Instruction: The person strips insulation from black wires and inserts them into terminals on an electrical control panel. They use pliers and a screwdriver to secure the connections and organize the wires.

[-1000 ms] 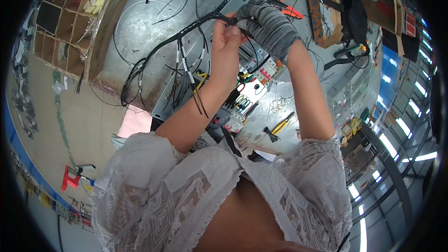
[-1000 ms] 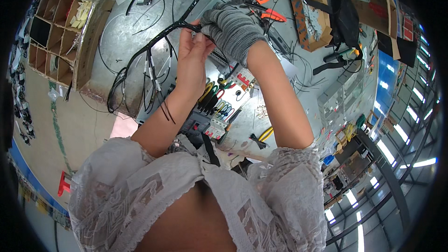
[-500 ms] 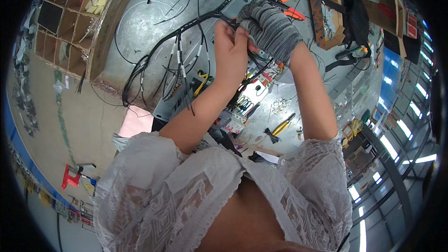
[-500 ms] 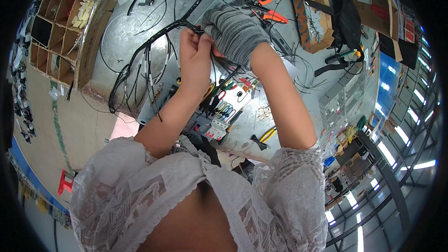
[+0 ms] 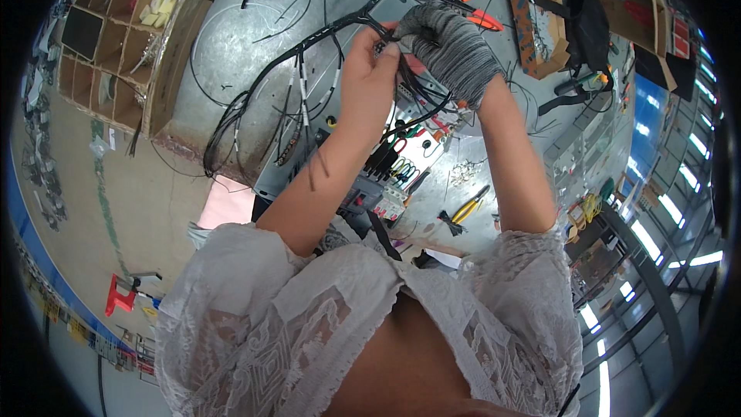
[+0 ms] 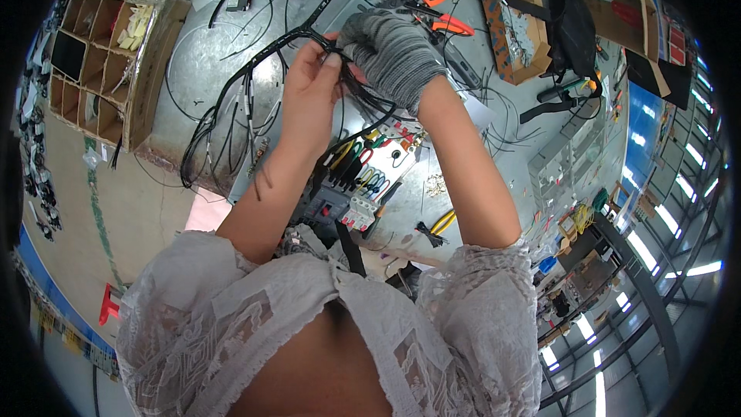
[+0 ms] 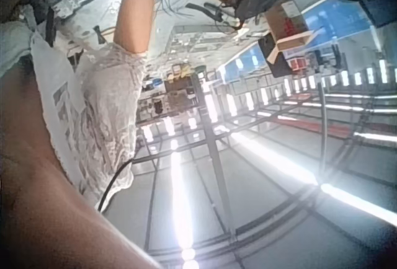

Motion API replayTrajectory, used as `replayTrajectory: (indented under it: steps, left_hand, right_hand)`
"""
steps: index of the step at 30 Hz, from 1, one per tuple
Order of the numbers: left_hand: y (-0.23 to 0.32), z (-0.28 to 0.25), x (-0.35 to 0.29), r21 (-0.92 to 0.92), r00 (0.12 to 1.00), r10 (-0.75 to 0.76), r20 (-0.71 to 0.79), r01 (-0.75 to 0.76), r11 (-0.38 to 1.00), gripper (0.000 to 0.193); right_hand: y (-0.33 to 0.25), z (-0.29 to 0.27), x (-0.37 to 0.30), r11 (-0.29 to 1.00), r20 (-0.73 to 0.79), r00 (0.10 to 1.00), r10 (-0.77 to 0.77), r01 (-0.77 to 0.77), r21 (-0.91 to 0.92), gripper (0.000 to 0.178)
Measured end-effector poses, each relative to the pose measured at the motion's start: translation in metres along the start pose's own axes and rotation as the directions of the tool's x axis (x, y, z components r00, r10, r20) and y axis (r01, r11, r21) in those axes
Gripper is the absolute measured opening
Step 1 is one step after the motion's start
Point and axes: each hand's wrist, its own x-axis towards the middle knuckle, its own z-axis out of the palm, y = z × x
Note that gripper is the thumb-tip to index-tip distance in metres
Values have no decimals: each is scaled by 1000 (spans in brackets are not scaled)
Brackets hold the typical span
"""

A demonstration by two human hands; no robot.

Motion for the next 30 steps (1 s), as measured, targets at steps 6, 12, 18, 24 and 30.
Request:
replayTrajectory:
  steps: [6, 12, 18, 24, 30]
  left_hand:
    - [0, 3, -6, -47, 1000, -14, 16, 14, 999, 38]
    - [-6, -6, -4, 97, 1000, -6, 20, 4, 995, 45]
    - [-1, -5, -8, -22, 992, 5, 129, -2, 1000, 57]
    - [4, 0, -11, -49, 994, -36, 104, 42, 998, 61]
    - [5, 0, -10, -87, 989, -147, 18, 148, 985, 53]
  right_hand:
    - [8, 22, -11, 974, -133, 979, -156, 130, -183, 17]
    - [-6, 18, -23, 951, -3, 982, 187, -180, 250, 23]
    - [-16, 12, -14, 932, 102, 962, 253, -270, 241, 25]
    - [-20, 23, -5, 877, 53, 936, 349, -346, 334, 29]
    - [-16, 19, 5, 938, 79, 958, 277, -288, 193, 29]
